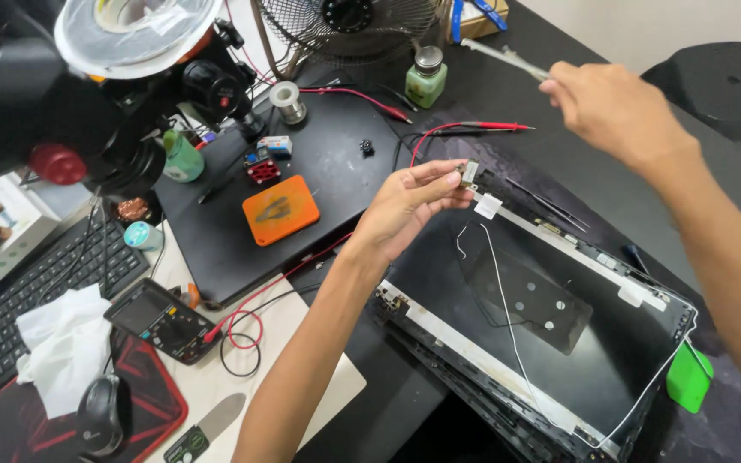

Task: The person disassembles a red laptop, removes the screen assembly, and uses a screwdriver to detach a small component from the screen frame. They then use a soldering iron to work on the component's connections.

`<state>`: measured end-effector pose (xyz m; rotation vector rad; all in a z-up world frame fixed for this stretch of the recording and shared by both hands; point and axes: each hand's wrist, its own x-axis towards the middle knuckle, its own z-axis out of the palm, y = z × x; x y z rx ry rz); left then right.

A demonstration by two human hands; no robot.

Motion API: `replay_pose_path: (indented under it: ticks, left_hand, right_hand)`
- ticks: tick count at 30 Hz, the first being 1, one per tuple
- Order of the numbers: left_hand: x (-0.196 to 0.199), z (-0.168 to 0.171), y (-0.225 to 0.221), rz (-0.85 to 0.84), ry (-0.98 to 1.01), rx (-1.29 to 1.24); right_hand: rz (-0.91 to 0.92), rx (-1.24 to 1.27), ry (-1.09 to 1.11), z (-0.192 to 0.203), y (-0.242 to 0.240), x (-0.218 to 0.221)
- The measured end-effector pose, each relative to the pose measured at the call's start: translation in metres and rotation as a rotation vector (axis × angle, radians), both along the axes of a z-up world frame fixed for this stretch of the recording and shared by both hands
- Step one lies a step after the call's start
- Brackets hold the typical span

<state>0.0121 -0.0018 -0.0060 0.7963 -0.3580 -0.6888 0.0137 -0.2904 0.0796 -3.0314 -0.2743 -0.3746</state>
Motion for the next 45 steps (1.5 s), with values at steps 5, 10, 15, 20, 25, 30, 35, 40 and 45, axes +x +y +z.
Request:
replay_pose_path:
  ticks: [5, 10, 15, 20, 25, 30, 35, 40, 45]
  left_hand:
    - [0.004, -0.007, 0.004, 0.007, 0.067, 0.048]
    - [0.016, -0.011, 0.012, 0.027, 0.076, 0.02]
    - [0.019, -0.01, 0.017, 0.052, 0.108, 0.002]
    - [0.023, -0.019, 0.02, 0.064, 0.095, -0.007]
    - [0.02, -0.022, 0.018, 0.074, 0.08, -0.009]
    - [0.009, -0.025, 0.018, 0.052, 0.081, 0.006]
    - [-0.001, -0.031, 0.017, 0.013, 0.076, 0.027]
    - [-0.011, -0.031, 0.009, -0.024, 0.09, 0.035]
    - [-0.022, -0.039, -0.001, -0.061, 0.084, 0.004]
  right_hand:
    - [-0.049, -0.078, 0.005, -0.068, -0.012, 0.038]
    - [-0.041, -0.114, -0.036, -0.12, -0.033, 0.07]
    - [-0.077, -0.197, -0.117, -0.134, -0.033, 0.08]
    - [-0.038, -0.119, -0.078, -0.14, -0.031, 0.084]
    - [-0.017, -0.098, -0.07, -0.099, -0.004, 0.053]
    - [0.027, 0.407, 0.186, -0.038, 0.041, -0.011]
    - [-0.032, 0.527, 0.33, -0.006, 0.08, -0.077]
    - [-0.04, 0.681, 0.29, -0.005, 0.107, -0.102]
    - [0.023, 0.774, 0.204, -0.012, 0.118, -0.104]
